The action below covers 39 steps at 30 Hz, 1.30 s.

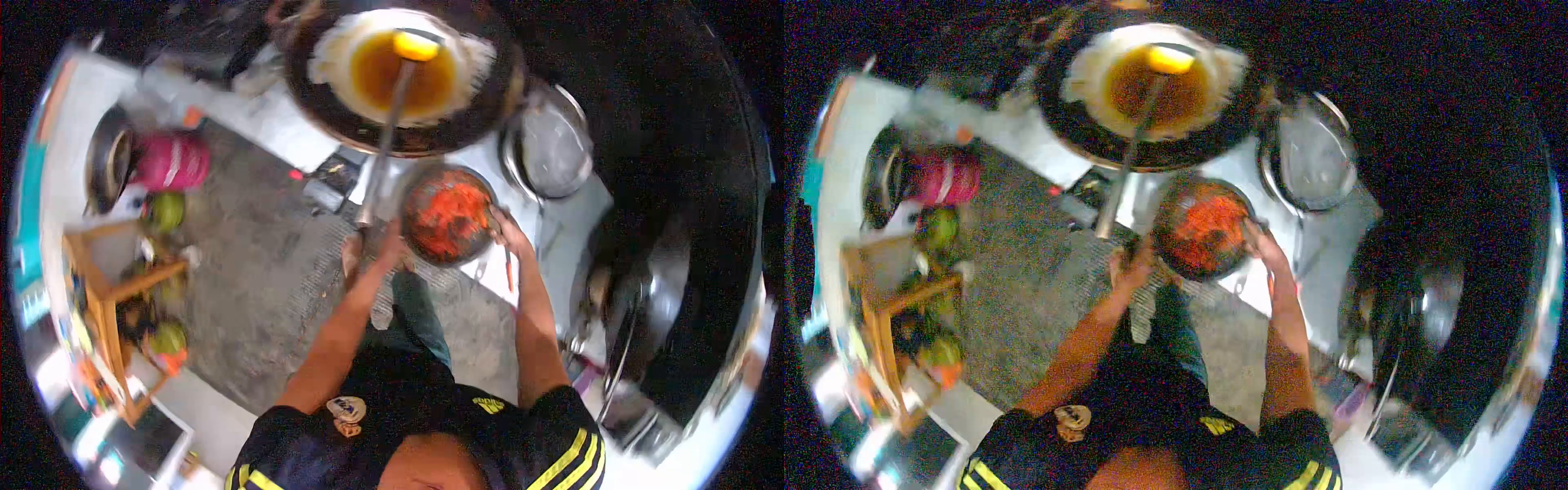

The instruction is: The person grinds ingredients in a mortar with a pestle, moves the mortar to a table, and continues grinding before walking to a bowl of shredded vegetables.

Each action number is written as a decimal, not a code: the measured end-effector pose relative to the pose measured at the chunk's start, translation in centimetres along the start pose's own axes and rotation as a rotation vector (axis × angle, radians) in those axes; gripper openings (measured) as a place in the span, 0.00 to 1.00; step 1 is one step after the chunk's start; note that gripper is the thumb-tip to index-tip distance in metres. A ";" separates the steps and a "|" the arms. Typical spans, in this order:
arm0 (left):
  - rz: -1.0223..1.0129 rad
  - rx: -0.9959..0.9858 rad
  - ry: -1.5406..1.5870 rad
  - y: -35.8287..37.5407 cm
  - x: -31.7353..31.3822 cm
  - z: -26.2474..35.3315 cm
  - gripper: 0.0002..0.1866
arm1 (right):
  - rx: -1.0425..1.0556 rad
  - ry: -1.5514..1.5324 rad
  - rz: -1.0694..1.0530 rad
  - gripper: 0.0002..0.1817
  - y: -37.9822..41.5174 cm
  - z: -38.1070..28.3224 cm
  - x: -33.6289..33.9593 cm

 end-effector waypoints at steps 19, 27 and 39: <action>0.396 -0.099 0.398 0.9 -3.7 -2.7 0.35 | -0.314 -0.065 -0.196 0.20 -5.2 2.5 1.3; 0.454 -0.145 0.592 2.5 -2.4 -5.0 0.41 | -0.218 0.034 -0.004 0.20 -1.5 4.0 -3.2; 0.510 0.015 1.014 27.1 4.5 -4.6 0.49 | -0.054 0.326 -0.232 0.20 12.6 2.1 -24.6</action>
Point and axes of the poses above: each hand's wrist, its own y-axis away from the middle knuckle, its own x-axis out of the back of the hand, z = x × y, the point moved 6 cm from there along -y, towards the middle knuckle, and after that the axes turned 5 degrees about y, right-handed, at the moved point
